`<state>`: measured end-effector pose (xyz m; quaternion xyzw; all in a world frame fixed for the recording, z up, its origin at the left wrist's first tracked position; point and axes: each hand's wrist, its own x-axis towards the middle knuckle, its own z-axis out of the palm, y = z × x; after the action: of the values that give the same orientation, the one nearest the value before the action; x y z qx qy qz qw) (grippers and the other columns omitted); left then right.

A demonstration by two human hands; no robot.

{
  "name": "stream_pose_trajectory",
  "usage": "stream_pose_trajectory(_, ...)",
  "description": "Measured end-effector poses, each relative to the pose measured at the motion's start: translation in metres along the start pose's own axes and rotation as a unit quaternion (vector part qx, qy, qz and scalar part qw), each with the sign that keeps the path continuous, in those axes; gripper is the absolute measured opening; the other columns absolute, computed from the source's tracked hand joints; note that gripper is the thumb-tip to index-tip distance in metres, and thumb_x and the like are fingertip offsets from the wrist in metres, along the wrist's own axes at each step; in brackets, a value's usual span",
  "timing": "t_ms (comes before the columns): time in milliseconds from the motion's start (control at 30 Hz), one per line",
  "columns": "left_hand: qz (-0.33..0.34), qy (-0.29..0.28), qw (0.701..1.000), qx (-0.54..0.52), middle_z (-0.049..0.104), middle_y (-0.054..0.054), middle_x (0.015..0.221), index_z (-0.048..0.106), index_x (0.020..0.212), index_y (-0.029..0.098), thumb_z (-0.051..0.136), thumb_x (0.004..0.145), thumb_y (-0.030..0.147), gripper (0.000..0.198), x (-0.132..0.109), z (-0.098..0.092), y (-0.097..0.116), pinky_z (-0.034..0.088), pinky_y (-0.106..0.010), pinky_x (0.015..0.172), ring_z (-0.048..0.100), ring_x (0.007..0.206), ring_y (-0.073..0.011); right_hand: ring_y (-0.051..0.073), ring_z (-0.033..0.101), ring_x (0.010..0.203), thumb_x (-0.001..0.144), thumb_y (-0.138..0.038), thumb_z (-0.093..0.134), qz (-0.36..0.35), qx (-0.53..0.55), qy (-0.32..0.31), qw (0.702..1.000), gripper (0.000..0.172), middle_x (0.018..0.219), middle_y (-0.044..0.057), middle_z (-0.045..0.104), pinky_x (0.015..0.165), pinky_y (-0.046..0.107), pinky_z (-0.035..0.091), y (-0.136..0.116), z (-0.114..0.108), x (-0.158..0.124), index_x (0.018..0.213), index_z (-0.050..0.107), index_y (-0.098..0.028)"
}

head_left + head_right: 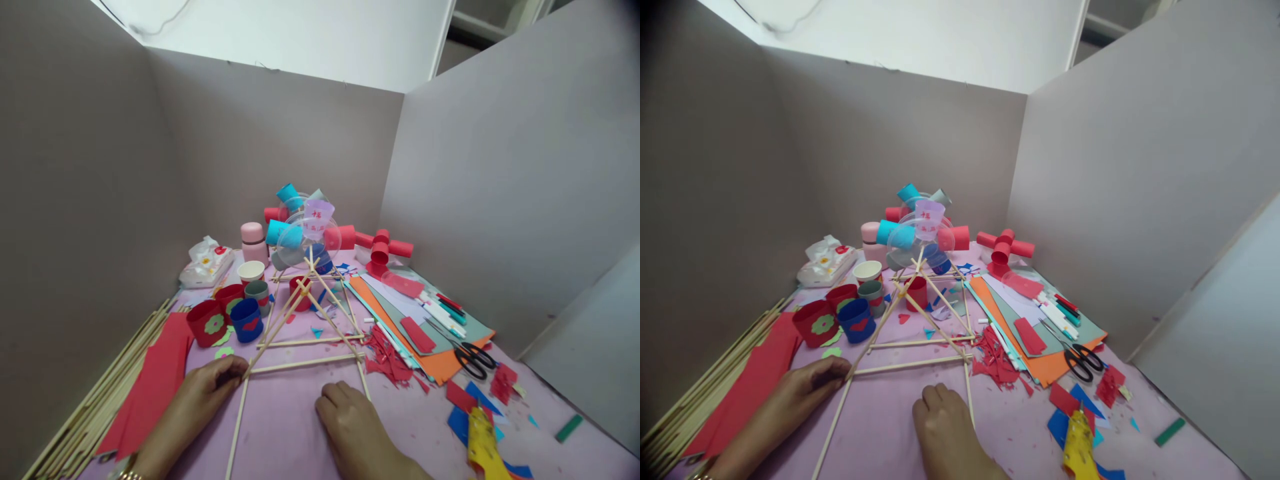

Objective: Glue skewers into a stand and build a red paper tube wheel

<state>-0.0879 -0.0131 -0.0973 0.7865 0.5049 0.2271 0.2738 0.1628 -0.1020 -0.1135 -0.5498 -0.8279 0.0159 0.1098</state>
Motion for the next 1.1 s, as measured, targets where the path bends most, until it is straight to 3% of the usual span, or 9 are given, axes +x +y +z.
stream_pose_trajectory(1100, 0.013, -0.001, 1.0, 0.014, 0.068, 0.001, 0.084, 0.06, 0.085, 0.022, 0.048, 0.081, 0.032, 0.016, 0.0022, 0.0014, -0.0074, 0.047, -0.024, 0.073, 0.063, 0.08, -0.017, 0.019, 0.056, 0.073, 0.07, 0.004, 0.054, -0.03, -0.021, 0.055, 0.998, 0.023, 0.083, 0.004, 0.064, 0.06, 0.029, 0.039, 0.004, 0.0091, -0.0001, 0.078, 0.061, -0.017)
